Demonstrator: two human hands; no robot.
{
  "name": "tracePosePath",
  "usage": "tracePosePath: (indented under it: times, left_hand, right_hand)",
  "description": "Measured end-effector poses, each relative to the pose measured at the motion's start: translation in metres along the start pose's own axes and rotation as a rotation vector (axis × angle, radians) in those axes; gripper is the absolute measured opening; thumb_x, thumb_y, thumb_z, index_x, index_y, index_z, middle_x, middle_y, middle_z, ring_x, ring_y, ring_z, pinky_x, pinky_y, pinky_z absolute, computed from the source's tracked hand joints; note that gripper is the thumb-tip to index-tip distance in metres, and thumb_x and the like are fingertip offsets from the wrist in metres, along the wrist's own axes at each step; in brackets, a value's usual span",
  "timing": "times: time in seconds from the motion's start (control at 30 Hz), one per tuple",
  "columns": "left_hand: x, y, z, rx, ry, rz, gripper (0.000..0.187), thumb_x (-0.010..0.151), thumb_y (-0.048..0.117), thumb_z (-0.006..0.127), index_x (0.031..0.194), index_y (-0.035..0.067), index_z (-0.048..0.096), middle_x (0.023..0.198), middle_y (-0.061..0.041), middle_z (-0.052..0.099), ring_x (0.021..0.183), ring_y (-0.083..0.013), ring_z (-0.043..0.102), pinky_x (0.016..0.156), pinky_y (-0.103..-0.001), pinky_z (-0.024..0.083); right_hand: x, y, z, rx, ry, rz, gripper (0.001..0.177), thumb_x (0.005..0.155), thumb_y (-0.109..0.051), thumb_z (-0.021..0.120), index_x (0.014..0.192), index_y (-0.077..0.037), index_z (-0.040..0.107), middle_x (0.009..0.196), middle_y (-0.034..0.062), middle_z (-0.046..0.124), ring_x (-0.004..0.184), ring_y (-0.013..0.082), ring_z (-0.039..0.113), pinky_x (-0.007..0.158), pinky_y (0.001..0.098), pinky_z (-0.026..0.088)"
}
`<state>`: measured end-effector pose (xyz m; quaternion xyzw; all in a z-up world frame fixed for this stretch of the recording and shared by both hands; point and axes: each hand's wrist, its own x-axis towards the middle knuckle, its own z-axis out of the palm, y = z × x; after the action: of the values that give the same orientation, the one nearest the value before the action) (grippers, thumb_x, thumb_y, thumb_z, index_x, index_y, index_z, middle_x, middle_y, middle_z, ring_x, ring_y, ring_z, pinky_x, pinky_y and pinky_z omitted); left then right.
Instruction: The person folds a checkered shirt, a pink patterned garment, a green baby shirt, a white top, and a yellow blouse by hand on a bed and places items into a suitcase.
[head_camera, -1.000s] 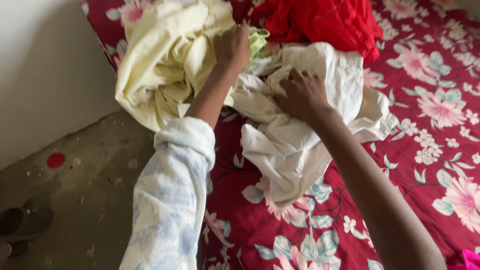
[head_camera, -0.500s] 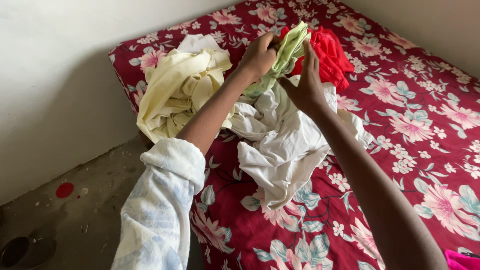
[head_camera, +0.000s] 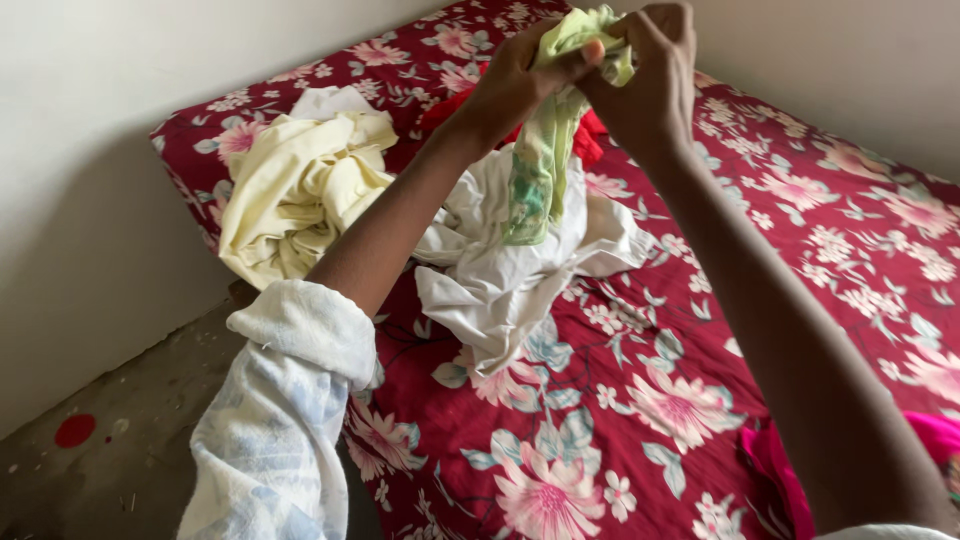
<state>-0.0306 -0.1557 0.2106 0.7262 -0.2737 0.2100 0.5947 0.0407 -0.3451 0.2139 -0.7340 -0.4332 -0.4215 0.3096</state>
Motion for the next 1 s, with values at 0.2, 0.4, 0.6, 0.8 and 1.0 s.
tracePosePath:
  times: [0.2, 0.4, 0.6, 0.8, 1.0]
  left_hand:
    - [0.003, -0.019, 0.082, 0.012, -0.155, 0.093, 0.051, 0.092, 0.029, 0.084, 0.126, 0.002, 0.058, 0.111, -0.006, 0.07, 0.103, -0.0149, 0.07, 0.091, -0.035, 0.062]
    - [0.003, -0.027, 0.151, 0.024, -0.301, 0.091, 0.041, 0.101, 0.025, 0.076, 0.131, 0.002, 0.062, 0.116, -0.008, 0.073, 0.106, -0.0156, 0.071, 0.095, -0.034, 0.06]
    - [-0.012, -0.031, 0.226, -0.231, -0.221, -0.029, 0.057, 0.085, 0.016, 0.068, 0.137, 0.003, 0.048, 0.124, -0.014, 0.062, 0.103, -0.0247, 0.073, 0.083, -0.037, 0.062]
    - [-0.08, -0.073, 0.249, 0.52, -0.575, -0.025, 0.081, 0.091, 0.049, 0.074, 0.152, 0.009, 0.04, 0.141, -0.02, 0.057, 0.129, -0.0343, 0.057, 0.107, -0.05, 0.048]
    - [-0.156, -0.133, 0.179, 1.284, -0.852, -0.509, 0.075, 0.095, 0.057, 0.051, 0.16, 0.027, 0.029, 0.172, -0.002, 0.015, 0.158, -0.0263, 0.009, 0.122, -0.068, 0.006]
  right_hand:
    - [-0.023, 0.005, -0.118, 0.15, -0.221, 0.304, 0.032, 0.098, -0.025, 0.086, 0.12, -0.005, 0.075, 0.105, 0.0086, 0.078, 0.091, 0.0164, 0.078, 0.081, 0.0314, 0.064]
    - [-0.062, -0.003, -0.215, 0.425, -0.339, 0.628, 0.038, 0.1, -0.031, 0.08, 0.121, 0.0, 0.07, 0.105, 0.0067, 0.076, 0.09, 0.0114, 0.075, 0.08, 0.0285, 0.064]
    - [-0.112, -0.005, -0.272, 0.51, -0.348, 0.83, 0.041, 0.099, -0.035, 0.076, 0.121, -0.001, 0.069, 0.106, 0.0045, 0.075, 0.091, 0.0098, 0.074, 0.081, 0.0259, 0.062]
    - [-0.14, -0.015, -0.291, 0.473, -0.481, 0.862, 0.042, 0.098, -0.033, 0.076, 0.122, 0.0, 0.067, 0.105, 0.0044, 0.074, 0.09, 0.0085, 0.072, 0.077, 0.0246, 0.059]
    - [-0.146, -0.011, -0.276, 0.417, -0.495, 0.954, 0.041, 0.094, -0.033, 0.076, 0.118, 0.0, 0.067, 0.102, 0.0045, 0.073, 0.088, 0.0105, 0.071, 0.075, 0.027, 0.059]
